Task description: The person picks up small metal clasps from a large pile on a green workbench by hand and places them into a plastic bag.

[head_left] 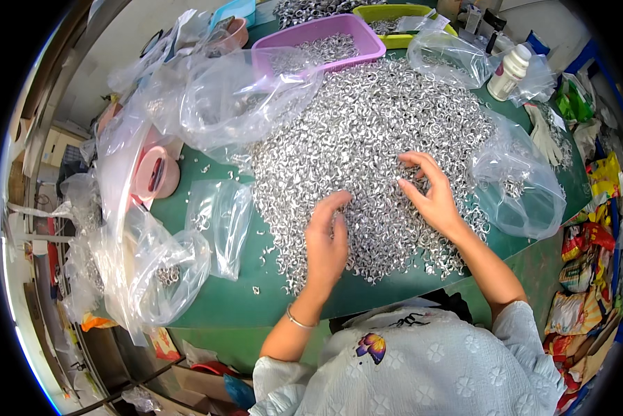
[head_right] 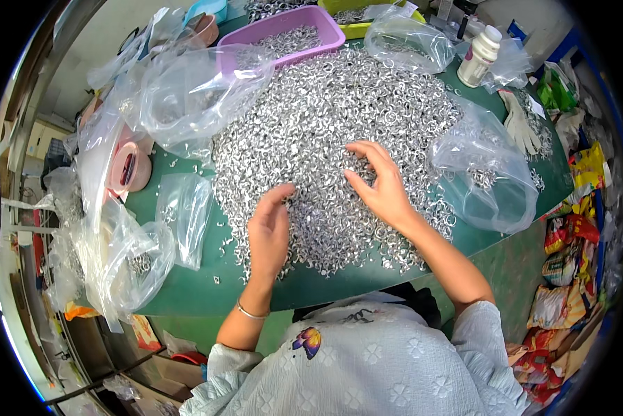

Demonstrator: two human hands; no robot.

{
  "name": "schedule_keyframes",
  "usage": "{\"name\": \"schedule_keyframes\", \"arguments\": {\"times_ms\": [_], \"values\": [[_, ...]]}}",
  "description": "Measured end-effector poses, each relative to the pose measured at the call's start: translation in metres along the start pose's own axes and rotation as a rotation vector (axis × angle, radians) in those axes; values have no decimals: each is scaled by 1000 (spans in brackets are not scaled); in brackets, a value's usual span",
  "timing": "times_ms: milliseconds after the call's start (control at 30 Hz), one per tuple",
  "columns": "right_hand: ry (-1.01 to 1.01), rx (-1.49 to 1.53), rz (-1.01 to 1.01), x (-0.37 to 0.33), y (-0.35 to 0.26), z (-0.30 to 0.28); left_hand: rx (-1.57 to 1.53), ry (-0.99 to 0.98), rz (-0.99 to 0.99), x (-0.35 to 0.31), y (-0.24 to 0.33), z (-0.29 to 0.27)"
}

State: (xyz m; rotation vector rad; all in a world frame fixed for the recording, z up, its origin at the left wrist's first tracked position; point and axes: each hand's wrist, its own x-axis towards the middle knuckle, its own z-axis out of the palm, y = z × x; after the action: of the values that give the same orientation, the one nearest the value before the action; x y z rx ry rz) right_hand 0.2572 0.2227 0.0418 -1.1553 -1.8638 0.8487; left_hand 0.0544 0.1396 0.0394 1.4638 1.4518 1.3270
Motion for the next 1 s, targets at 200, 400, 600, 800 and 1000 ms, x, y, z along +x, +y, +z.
{"name": "schedule_keyframes", "arguments": {"times_ms": [200,400,600,800,1000], "values": [[290,-289,-104,37,27,-21,417,-8,302,89,14,9],[594,-29,328,71,63,-68,539,-76,446,136,4,52],[668,-17,517,108,107,-94,485,-159,527,207,-4,125],[555,-480,558,116,132,-87,608,-236,508,223,-9,159],[550,-408,659,120,118,-87,698,-372,505,235,-11,158]]}}
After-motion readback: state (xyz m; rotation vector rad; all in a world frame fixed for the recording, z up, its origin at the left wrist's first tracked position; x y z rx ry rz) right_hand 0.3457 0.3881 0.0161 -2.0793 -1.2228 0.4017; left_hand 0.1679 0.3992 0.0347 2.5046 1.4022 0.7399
